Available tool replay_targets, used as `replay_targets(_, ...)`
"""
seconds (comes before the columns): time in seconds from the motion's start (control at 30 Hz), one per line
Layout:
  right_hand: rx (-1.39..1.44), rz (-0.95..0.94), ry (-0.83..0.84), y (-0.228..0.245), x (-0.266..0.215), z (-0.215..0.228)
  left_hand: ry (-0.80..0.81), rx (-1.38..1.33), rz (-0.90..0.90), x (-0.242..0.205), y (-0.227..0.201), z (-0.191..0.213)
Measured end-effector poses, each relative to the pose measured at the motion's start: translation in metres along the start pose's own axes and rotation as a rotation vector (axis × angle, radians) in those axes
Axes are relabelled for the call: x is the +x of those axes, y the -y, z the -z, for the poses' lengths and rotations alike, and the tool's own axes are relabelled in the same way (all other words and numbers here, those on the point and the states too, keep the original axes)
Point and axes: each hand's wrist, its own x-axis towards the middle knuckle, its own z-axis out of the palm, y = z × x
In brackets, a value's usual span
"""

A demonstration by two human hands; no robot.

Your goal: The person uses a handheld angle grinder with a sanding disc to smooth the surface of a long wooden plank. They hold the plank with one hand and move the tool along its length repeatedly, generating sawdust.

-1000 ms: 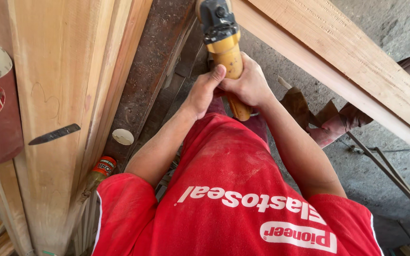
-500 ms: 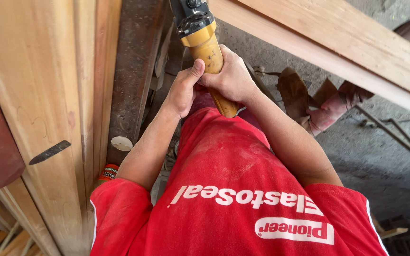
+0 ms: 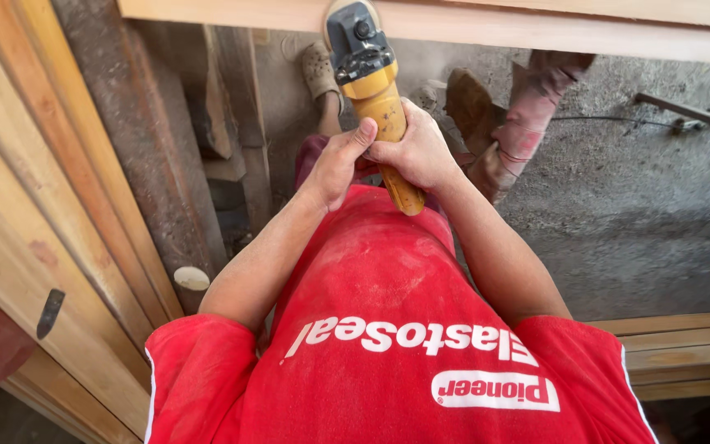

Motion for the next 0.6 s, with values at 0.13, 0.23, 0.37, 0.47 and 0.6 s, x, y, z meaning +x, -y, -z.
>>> replay_targets(0.13,0.308,0.001,-0.033,-0.041,-0.025,0.048,0.058,0.061,0.057,0.032,0.032,-0.042)
replay_targets(0.23,0.381,0.024,-0.111,-0.071,-0.044,0.086,0.088,0.142,0.103,0.063,0.055,-0.078)
replay_targets(0.37,0.504,0.046,-0.194,-0.104,-0.063,0.132,0.139,0.183,0.085,0.1,0.086,-0.127)
replay_targets(0.47,0.537,0.047,-0.258,-0.122,-0.08,0.163,0.202,0.213,0.13,0.116,0.104,-0.154)
replay_targets(0.6,0.613,0.063,-0.351,-0.132,-0.099,0.196,0.267,0.466,-0.026,0.117,0.104,-0.169)
